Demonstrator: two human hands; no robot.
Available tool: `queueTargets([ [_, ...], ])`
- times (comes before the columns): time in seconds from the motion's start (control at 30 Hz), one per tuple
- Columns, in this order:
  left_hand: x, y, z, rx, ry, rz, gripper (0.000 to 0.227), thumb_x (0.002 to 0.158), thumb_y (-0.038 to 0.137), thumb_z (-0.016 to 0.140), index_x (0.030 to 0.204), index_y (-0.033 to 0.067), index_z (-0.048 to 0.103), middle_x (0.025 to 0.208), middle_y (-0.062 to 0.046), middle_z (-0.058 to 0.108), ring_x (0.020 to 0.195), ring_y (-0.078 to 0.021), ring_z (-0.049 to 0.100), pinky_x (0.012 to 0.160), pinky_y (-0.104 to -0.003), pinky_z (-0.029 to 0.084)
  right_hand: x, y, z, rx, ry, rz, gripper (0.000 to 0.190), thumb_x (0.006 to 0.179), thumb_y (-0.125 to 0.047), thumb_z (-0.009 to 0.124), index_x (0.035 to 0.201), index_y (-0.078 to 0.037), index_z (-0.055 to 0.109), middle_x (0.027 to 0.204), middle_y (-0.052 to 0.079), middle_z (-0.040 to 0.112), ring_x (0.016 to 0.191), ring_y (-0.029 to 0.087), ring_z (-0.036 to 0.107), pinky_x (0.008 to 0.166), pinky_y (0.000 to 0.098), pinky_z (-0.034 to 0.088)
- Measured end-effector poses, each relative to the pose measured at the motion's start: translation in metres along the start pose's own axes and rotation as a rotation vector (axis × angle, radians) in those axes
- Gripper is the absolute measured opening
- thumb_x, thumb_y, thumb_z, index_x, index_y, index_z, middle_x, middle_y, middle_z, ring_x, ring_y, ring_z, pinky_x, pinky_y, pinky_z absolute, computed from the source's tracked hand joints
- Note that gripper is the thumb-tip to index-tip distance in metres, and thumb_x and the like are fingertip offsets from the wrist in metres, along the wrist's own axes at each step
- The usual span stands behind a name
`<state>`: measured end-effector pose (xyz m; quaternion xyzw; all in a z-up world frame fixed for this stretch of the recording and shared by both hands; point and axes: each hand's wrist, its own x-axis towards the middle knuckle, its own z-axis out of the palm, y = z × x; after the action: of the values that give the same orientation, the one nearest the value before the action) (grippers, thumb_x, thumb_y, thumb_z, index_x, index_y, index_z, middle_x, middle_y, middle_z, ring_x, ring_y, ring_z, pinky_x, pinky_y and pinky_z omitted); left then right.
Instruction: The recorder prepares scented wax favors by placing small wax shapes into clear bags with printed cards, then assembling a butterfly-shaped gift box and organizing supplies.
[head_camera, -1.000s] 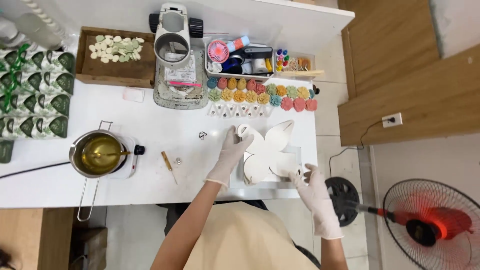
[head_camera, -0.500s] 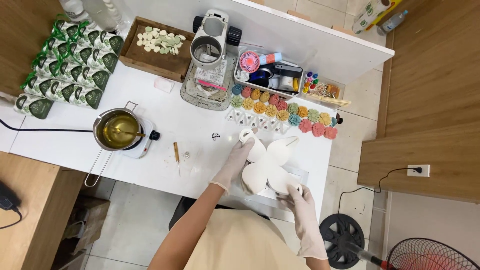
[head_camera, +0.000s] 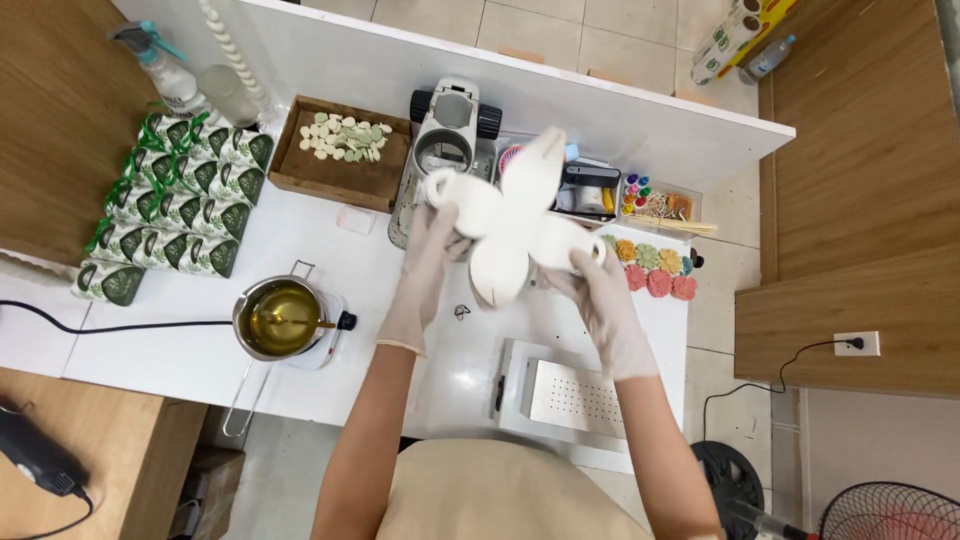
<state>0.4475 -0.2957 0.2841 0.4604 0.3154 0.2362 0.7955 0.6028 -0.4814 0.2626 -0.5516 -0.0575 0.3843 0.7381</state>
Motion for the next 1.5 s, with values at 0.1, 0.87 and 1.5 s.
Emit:
queueTargets([
  [0.1,0.004,0.013,-0.031,-0.006,0.057,0.039,0.072,0.099,0.043,0.052,0.157,0.0074,0.030,0.143,-0.012,0.055,0.128,-0.0245,0.061,0.112,-0.039,0.044,0.086,0.000,0.035,0.047,-0.112,-0.026,0.039,0.098,-0.002,0.053,0.136,0.003,0.048,0.129,0.021,0.064,0.111,0.032,0.070,0.085,0.0401,0.060],
  [0.87,-0.058,-0.041,-0.107,-0.004,0.216,-0.202,0.063,0.098,0.037,0.051,0.152,0.0074,0.039,0.144,-0.013,0.057,0.129,-0.0255,0.060,0.114,-0.038,0.040,0.246,0.046,0.050,-0.023,0.031,0.113,0.045,0.096,-0.027,0.066,0.132,-0.003,0.055,0.122,0.018,0.069,0.095,0.032,0.076,0.075,0.0393,0.067],
  [1.5,-0.093,-0.082,-0.059,-0.094,0.311,-0.066,0.064,0.105,0.039,0.042,0.156,0.0008,0.040,0.149,-0.020,0.053,0.139,-0.0288,0.053,0.120,-0.039,0.039,0.026,0.022,-0.037,-0.155,0.183,-0.108,0.027,0.104,-0.028,0.060,0.119,-0.008,0.067,0.114,0.010,0.076,0.098,0.017,0.071,0.090,0.0333,0.055],
])
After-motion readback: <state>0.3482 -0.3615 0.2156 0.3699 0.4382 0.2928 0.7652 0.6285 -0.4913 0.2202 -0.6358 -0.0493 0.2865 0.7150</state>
